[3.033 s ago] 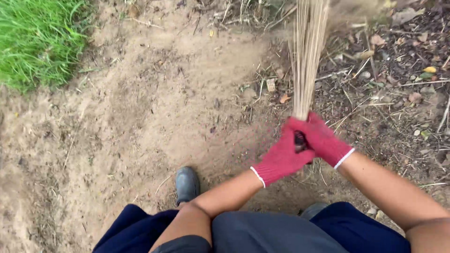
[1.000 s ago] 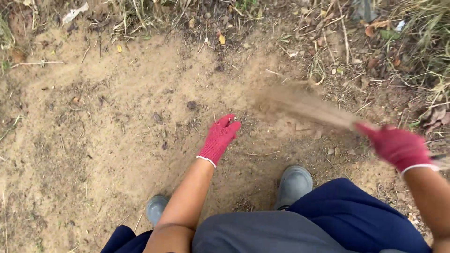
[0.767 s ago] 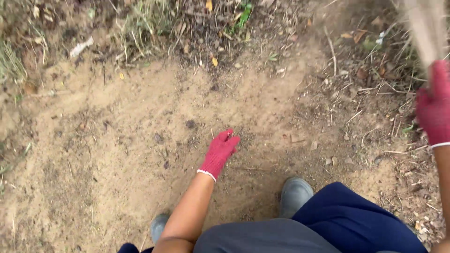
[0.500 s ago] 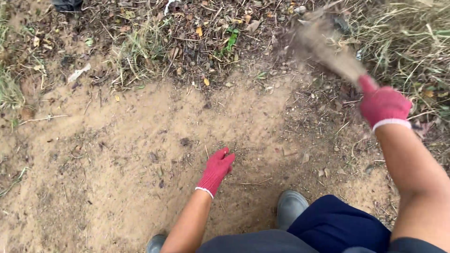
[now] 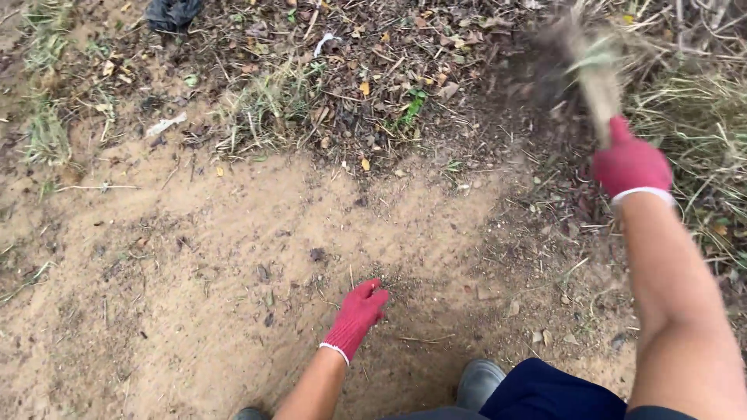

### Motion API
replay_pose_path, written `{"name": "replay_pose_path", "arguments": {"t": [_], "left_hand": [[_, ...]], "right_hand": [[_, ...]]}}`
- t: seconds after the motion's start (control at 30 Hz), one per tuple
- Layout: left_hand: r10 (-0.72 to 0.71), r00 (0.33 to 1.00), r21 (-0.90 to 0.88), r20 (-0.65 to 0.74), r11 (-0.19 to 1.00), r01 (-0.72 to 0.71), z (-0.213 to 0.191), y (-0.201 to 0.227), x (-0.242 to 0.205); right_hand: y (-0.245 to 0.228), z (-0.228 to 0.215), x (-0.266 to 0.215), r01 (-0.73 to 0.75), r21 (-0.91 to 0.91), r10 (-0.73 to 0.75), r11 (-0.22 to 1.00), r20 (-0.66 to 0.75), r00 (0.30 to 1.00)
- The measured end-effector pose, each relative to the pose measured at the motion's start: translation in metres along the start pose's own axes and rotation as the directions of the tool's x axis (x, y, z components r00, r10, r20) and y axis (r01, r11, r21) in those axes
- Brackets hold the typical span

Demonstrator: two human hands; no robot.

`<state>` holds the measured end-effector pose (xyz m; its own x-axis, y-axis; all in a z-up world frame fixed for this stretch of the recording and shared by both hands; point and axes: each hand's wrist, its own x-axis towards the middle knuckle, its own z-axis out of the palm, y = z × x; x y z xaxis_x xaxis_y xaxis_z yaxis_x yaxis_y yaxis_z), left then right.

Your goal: Sweeping dry leaves and debris from a dirt ground area using a hand broom.

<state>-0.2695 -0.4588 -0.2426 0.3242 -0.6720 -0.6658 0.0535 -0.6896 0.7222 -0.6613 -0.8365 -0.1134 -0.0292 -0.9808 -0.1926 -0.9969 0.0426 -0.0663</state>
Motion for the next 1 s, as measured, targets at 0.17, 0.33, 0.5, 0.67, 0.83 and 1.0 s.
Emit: {"name": "replay_pose_path", "arguments": {"t": [0.17, 0.33, 0.5, 0.67, 0.83, 1.0], "left_hand": [[0.004, 1.000, -0.044, 0.013, 0.999, -0.003, -0.010, 0.001, -0.011], [-0.044, 0.999, -0.052, 0.031, 0.998, 0.046, 0.006, 0.005, -0.016], [-0.023, 0.993, -0.058, 0.116, 0.998, 0.030, 0.013, 0.063, -0.040], [0.307, 0.919, 0.141, 0.247, 0.927, -0.348, 0.056, 0.139, -0.048], [0.374, 0.887, 0.266, 0.271, 0.856, -0.442, 0.088, 0.169, -0.076], [0.205, 0.972, 0.235, -0.117, 0.956, -0.173, 0.046, 0.108, -0.066]], "right_hand": [[-0.029, 0.001, -0.028, -0.065, 0.420, -0.028, 0.905, 0.211, 0.977], [-0.014, 0.034, 0.008, -0.038, 0.442, -0.085, 0.896, 0.255, 0.963], [-0.044, -0.038, -0.020, -0.226, 0.972, -0.106, 0.066, 0.232, 0.967], [-0.104, 0.082, -0.090, -0.554, 0.756, -0.471, -0.347, 0.371, 0.801], [-0.151, 0.131, -0.161, -0.795, 0.522, -0.585, -0.309, 0.555, 0.592], [-0.128, 0.137, -0.114, 0.671, 0.533, -0.847, 0.516, 0.196, 0.495]]}}
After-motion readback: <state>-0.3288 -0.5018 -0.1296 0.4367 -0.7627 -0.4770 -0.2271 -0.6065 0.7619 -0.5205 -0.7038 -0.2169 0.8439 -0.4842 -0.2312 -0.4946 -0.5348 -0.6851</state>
